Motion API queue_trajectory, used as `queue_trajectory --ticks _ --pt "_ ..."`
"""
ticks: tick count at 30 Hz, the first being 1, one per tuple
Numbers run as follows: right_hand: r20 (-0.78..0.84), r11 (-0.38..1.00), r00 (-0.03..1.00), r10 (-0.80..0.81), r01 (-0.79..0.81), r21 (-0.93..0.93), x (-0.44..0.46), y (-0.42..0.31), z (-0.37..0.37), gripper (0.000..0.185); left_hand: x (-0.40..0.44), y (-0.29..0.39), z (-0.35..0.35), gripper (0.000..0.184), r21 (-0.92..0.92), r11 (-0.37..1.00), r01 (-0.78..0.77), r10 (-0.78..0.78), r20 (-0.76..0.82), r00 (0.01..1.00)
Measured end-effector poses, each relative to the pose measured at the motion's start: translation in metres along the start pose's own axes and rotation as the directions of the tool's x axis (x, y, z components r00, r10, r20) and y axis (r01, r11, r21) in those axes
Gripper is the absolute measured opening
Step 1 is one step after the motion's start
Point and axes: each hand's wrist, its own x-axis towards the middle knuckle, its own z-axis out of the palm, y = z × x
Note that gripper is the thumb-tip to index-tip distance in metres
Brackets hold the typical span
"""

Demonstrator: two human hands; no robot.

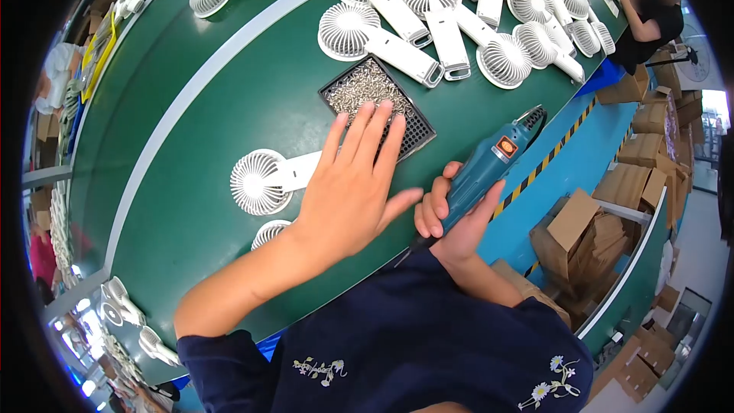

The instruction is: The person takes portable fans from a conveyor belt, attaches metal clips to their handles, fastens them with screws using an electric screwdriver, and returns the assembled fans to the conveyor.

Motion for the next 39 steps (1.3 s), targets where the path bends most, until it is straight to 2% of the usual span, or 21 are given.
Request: queue_trajectory --ticks 2,5,7,9,11,13,14,16,17,19,21,23,25,27,30,34,36,37,38,39 --pt "-0.043 0.999 0.998 0.035 -0.033 0.044 0.002 0.0 0.001 0.074 0.002 0.001 0.006 0.07 0.02 0.999 0.036 -0.035 -0.023 0.999" --pt "-0.029 0.994 0.997 0.073 -0.071 0.089 0.001 -0.007 -0.002 0.074 -0.022 0.024 0.0 0.065 -0.144 0.989 -0.016 0.035 0.128 0.991" --pt "-0.032 0.994 0.998 0.056 -0.053 0.094 -0.002 -0.008 -0.004 0.074 -0.027 0.024 -0.004 0.066 -0.18 0.983 0.033 -0.009 0.132 0.991" --pt "-0.027 0.994 0.999 0.041 -0.038 0.101 -0.002 -0.008 -0.001 0.075 -0.025 0.016 -0.01 0.067 -0.109 0.991 0.072 -0.062 0.089 0.994" --pt "-0.119 1.0 0.993 -0.016 0.015 -0.009 -0.001 -0.015 0.007 0.069 -0.029 0.01 -0.015 0.064 -0.051 0.994 0.096 -0.091 0.087 0.992" --pt "-0.116 0.997 0.992 -0.052 0.045 -0.054 0.003 -0.023 0.009 0.069 -0.035 0.005 -0.017 0.062 0.028 0.994 0.103 -0.105 0.085 0.991" --pt "-0.101 0.993 0.991 -0.084 0.075 -0.091 0.007 -0.027 0.01 0.069 -0.04 0.001 -0.016 0.067 0.035 0.995 0.097 -0.101 0.109 0.989" --pt "-0.001 0.982 0.988 -0.152 0.151 -0.113 0.018 -0.038 0.011 0.075 -0.051 0.001 -0.017 0.075 0.032 0.976 0.217 -0.219 0.087 0.972" --pt "0.058 0.975 0.982 -0.182 0.188 -0.117 0.023 -0.044 0.011 0.08 -0.056 -0.001 -0.014 0.082 0.104 0.956 0.274 -0.283 0.082 0.956" --pt "0.225 0.953 0.934 -0.277 0.297 -0.063 0.038 -0.053 0.023 0.084 -0.063 -0.01 -0.007 0.083 0.186 0.946 0.265 -0.279 0.055 0.959" --pt "0.427 0.905 0.821 -0.379 0.426 -0.015 0.057 -0.056 0.033 0.09 -0.067 -0.015 -0.005 0.083 0.195 0.946 0.26 -0.274 0.047 0.961" --pt "0.492 0.87 0.757 -0.43 0.493 0.001 0.071 -0.05 0.046 0.093 -0.069 -0.015 -0.009 0.082 0.161 0.961 0.225 -0.242 0.093 0.966" --pt "0.502 0.878 0.758 -0.417 0.478 0.006 0.079 -0.041 0.054 0.096 -0.072 -0.015 -0.012 0.082 0.158 0.964 0.215 -0.232 0.105 0.967" --pt "0.583 0.886 0.717 -0.383 0.464 0.012 0.084 -0.034 0.055 0.099 -0.073 -0.015 -0.016 0.082 0.153 0.968 0.199 -0.218 0.121 0.968" --pt "0.565 0.876 0.72 -0.402 0.483 0.008 0.084 -0.028 0.059 0.101 -0.067 -0.012 -0.019 0.082 0.118 0.967 0.225 -0.238 0.111 0.965" --pt "0.573 0.887 0.728 -0.377 0.461 -0.001 0.09 -0.021 0.059 0.102 -0.049 -0.016 -0.011 0.078 -0.013 0.987 0.159 -0.159 0.008 0.987" --pt "0.628 0.878 0.701 -0.34 0.476 -0.056 0.095 -0.022 0.053 0.098 -0.047 -0.02 -0.003 0.064 -0.178 0.975 0.133 -0.155 -0.115 0.981" --pt "0.68 0.863 0.667 -0.304 0.495 -0.099 0.097 -0.021 0.052 0.095 -0.048 -0.021 -0.002 0.064 -0.183 0.974 0.134 -0.157 -0.117 0.981" --pt "0.681 0.865 0.669 -0.299 0.492 -0.104 0.096 -0.02 0.053 0.095 -0.049 -0.023 -0.002 0.055 -0.189 0.976 0.106 -0.137 -0.158 0.978" --pt "0.632 0.885 0.709 -0.314 0.459 -0.074 0.093 -0.018 0.056 0.098 -0.05 -0.024 -0.002 0.047 -0.194 0.978 0.079 -0.118 -0.201 0.973"
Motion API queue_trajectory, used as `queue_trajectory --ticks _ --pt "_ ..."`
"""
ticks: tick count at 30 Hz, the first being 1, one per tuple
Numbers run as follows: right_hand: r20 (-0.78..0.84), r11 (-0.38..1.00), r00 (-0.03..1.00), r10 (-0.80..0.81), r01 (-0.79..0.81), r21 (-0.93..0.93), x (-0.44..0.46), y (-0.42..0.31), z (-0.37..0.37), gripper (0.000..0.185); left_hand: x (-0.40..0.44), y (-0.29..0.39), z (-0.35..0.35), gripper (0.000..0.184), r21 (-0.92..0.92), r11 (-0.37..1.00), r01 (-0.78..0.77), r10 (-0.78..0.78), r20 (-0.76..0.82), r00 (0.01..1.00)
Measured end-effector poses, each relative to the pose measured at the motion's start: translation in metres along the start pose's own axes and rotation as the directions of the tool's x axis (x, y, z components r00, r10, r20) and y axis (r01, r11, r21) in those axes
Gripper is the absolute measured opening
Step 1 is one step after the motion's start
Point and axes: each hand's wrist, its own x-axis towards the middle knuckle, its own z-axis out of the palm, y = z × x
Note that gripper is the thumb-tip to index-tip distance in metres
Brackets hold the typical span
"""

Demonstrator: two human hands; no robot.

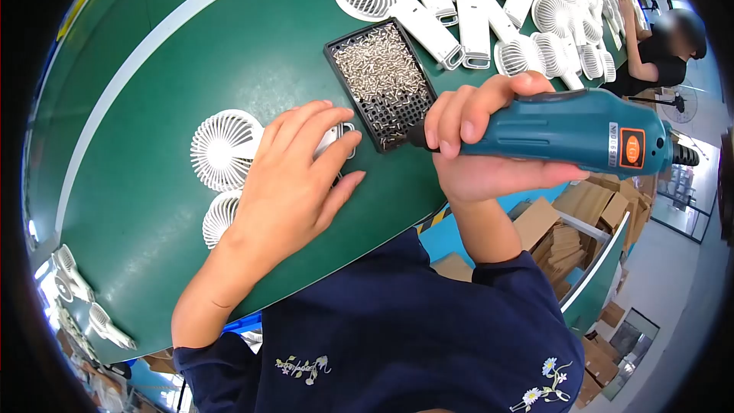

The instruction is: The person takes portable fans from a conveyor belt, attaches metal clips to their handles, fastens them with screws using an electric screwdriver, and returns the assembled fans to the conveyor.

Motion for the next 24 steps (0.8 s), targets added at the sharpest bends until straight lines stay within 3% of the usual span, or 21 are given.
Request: queue_trajectory --ticks 3,4,6,7,10,16,24 --pt "-0.068 0.998 0.998 -0.016 0.02 0.061 0.001 -0.005 0.01 0.101 0.0 -0.003 0.003 0.037 -0.042 0.999 -0.01 0.006 -0.097 0.995" --pt "0.02 0.996 0.999 -0.04 0.038 0.079 0.003 -0.009 0.008 0.099 0.0 -0.004 0.003 0.037 -0.041 0.999 -0.007 0.003 -0.101 0.995" --pt "0.023 0.991 1.0 -0.011 0.008 0.131 0.003 -0.017 0.015 0.098 -0.001 -0.005 0.003 0.036 -0.172 0.984 -0.052 0.021 -0.178 0.984" --pt "0.121 1.0 0.992 0.02 -0.021 0.006 0.008 -0.021 0.016 0.08 -0.002 -0.005 0.003 0.036 -0.171 0.984 -0.048 0.017 -0.177 0.984" --pt "0.101 0.999 0.994 0.036 -0.035 -0.012 0.01 -0.021 0.027 0.08 -0.004 -0.004 0.002 0.036 -0.214 0.977 0.018 -0.059 -0.185 0.981" --pt "0.034 0.99 0.993 0.117 -0.119 0.075 0.013 -0.019 0.042 0.077 -0.004 -0.009 0.005 0.032 -0.258 0.965 -0.035 -0.021 -0.211 0.977" --pt "-0.005 0.993 0.994 0.11 -0.11 0.044 0.013 -0.014 0.046 0.076 -0.005 -0.011 0.005 0.016 -0.287 0.957 -0.03 -0.032 -0.211 0.977"
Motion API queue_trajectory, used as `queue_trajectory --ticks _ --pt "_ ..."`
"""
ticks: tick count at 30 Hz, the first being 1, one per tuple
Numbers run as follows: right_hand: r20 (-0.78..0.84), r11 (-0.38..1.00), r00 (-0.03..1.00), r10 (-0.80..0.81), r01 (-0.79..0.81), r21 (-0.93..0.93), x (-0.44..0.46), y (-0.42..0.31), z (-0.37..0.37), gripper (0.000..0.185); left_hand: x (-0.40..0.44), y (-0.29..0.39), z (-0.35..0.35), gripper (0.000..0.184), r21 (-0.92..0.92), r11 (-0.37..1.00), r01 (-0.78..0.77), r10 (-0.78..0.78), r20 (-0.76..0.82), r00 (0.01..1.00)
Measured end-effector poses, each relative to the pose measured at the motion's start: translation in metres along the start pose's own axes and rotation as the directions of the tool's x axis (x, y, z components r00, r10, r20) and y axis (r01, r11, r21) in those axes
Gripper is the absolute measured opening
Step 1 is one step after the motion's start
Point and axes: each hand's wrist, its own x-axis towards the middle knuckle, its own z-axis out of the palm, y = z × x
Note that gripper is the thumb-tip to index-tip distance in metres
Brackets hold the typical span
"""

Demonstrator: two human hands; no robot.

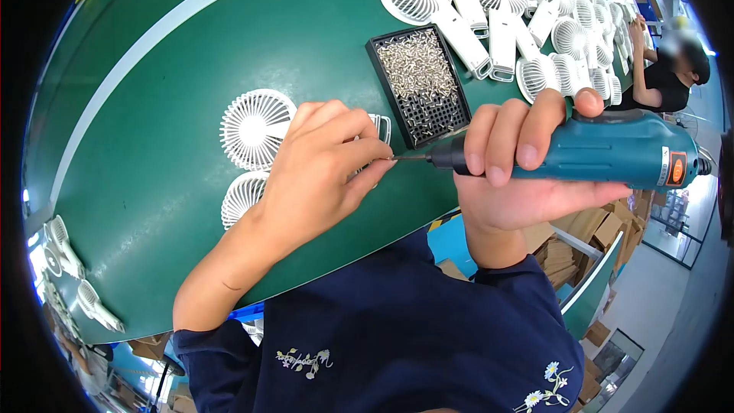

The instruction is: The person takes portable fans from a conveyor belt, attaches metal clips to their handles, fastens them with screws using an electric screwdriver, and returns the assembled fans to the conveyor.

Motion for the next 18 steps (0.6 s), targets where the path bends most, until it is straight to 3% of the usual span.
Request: queue_trajectory --ticks 18 --pt "0.043 0.999 0.999 0.003 -0.005 0.044 0.0031 0.0064 -0.0084 0.079 0.0018 0.0011 -0.0021 0.013 -0.013 0.999 0.046 -0.046 0.013 0.999"
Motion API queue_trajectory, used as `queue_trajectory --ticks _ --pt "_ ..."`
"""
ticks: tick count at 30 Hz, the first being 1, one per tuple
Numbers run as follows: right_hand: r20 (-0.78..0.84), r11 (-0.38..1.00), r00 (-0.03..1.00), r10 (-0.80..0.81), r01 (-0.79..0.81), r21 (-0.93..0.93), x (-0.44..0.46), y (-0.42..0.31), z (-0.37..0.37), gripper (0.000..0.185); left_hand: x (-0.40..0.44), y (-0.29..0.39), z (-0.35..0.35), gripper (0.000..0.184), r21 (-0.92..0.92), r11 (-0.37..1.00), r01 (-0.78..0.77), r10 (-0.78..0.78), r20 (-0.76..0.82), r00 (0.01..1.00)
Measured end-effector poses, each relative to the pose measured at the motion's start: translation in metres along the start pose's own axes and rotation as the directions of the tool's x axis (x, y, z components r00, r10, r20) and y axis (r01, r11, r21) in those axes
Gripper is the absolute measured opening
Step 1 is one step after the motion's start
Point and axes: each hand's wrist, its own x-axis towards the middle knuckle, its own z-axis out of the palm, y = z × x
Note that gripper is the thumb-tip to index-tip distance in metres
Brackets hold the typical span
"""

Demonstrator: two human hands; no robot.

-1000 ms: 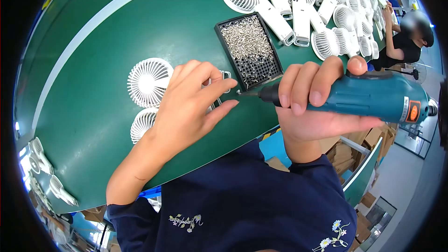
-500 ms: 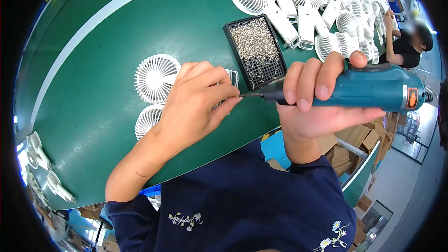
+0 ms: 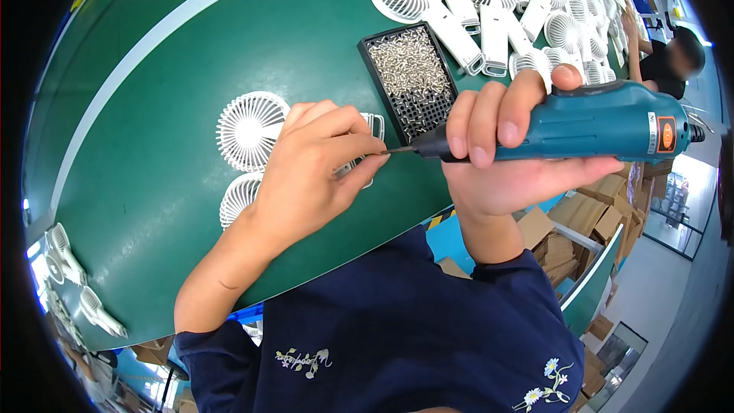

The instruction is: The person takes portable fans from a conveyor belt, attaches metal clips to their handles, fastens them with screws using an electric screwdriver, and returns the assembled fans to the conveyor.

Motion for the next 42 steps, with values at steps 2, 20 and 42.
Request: queue_trajectory --ticks 2,20,42 --pt "0.029 1.0 1.0 0.007 -0.007 0.006 0.002 0.003 0.0 0.079 0.0 -0.001 0.0 0.013 -0.01 1.0 0.001 -0.001 -0.002 1.0" --pt "0.169 0.993 0.986 -0.003 0.023 -0.117 0.017 0.042 0.006 0.108 0.0 -0.004 0.006 0.022 0.018 0.99 0.142 -0.141 -0.031 0.989" --pt "0.177 0.983 0.971 0.161 -0.141 -0.121 0.013 0.055 0.002 0.114 0.0 -0.005 0.005 0.023 0.047 0.992 0.119 -0.117 -0.055 0.992"
